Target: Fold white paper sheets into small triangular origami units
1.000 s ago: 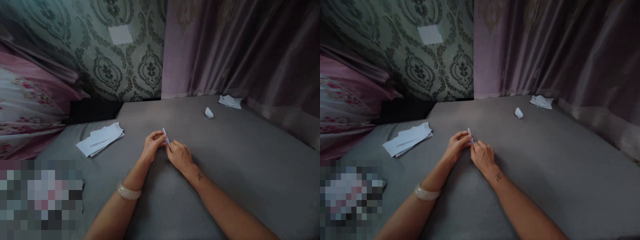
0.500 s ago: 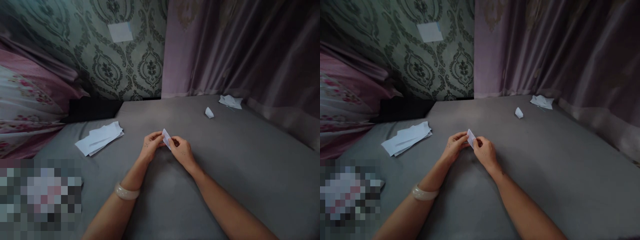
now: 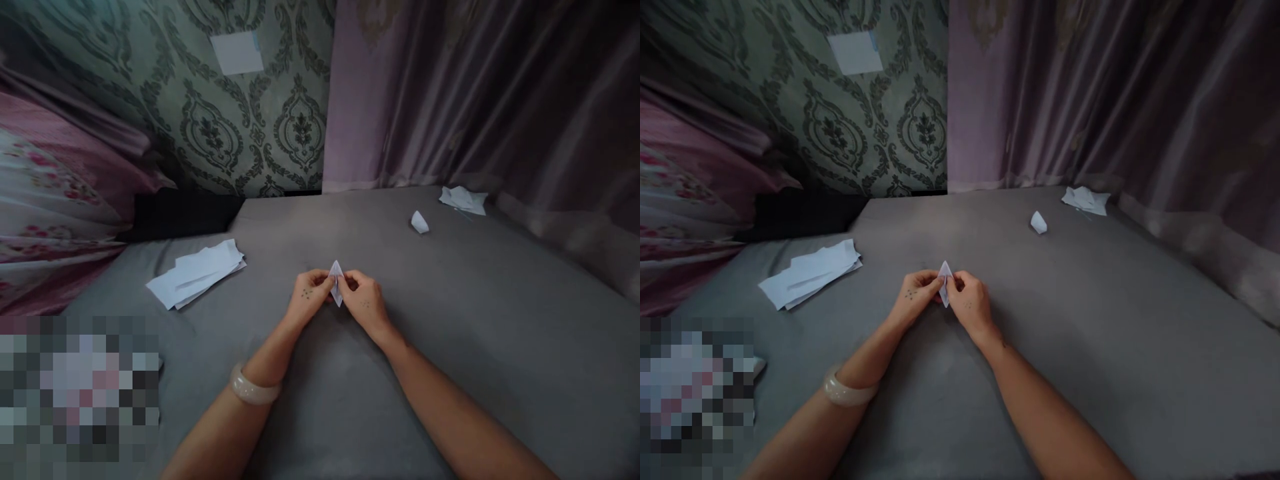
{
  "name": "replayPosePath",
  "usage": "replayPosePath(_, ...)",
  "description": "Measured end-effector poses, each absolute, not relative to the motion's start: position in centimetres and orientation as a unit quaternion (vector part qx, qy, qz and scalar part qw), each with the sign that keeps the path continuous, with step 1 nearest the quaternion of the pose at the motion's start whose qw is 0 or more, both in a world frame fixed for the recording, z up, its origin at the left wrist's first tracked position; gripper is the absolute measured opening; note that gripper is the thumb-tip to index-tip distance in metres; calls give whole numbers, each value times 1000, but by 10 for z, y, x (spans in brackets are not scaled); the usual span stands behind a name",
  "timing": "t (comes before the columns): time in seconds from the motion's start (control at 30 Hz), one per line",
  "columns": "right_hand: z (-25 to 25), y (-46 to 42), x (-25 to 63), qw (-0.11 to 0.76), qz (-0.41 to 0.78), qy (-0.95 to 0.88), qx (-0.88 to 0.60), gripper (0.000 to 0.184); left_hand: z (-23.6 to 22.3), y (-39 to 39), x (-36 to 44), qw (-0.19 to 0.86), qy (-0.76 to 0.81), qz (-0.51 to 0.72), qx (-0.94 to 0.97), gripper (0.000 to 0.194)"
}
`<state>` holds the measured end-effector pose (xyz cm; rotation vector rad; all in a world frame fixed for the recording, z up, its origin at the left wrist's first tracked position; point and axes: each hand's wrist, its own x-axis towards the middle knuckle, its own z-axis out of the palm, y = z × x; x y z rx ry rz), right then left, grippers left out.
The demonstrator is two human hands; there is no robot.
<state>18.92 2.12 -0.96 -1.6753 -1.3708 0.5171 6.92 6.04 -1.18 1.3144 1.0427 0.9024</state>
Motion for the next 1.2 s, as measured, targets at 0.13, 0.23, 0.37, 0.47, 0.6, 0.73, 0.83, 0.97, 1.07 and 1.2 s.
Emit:
replayPosePath(0.13, -12, 22, 190, 412, 217, -562, -684, 22, -14, 60, 67, 493, 495, 363, 617, 29)
replayPosePath(0.23, -11, 24, 192, 377, 226, -561, -702, 19, -13, 58, 66, 419, 533, 334, 655, 25)
replayPosePath(0.37, -7, 25, 193, 327, 237, -556, -726, 15, -5, 53, 67, 363, 571, 283, 679, 20)
replayPosePath(0.47, -4, 25, 193, 295, 235, -564, -735, 13, -1, 50, 69, 337, 590, 246, 692, 17)
replayPosePath(0.6, -4, 25, 194, 263, 247, -571, -737, 12, 1, 48, 70, 322, 605, 205, 699, 14)
replayPosePath(0.73, -7, 26, 196, 241, 251, -574, -741, 10, 1, 48, 70, 319, 607, 177, 706, 13)
replayPosePath(0.83, -9, 27, 198, 235, 257, -570, -745, 8, 2, 49, 71, 316, 607, 166, 710, 12)
replayPosePath(0.97, -9, 27, 198, 231, 259, -579, -738, 8, 2, 51, 72, 326, 608, 165, 705, 9)
replayPosePath(1.07, -11, 30, 198, 256, 253, -582, -729, 9, 1, 52, 72, 331, 609, 165, 702, 8)
replayPosePath(1.2, -17, 38, 198, 323, 230, -603, -692, 21, -3, 53, 71, 330, 600, 175, 707, 12)
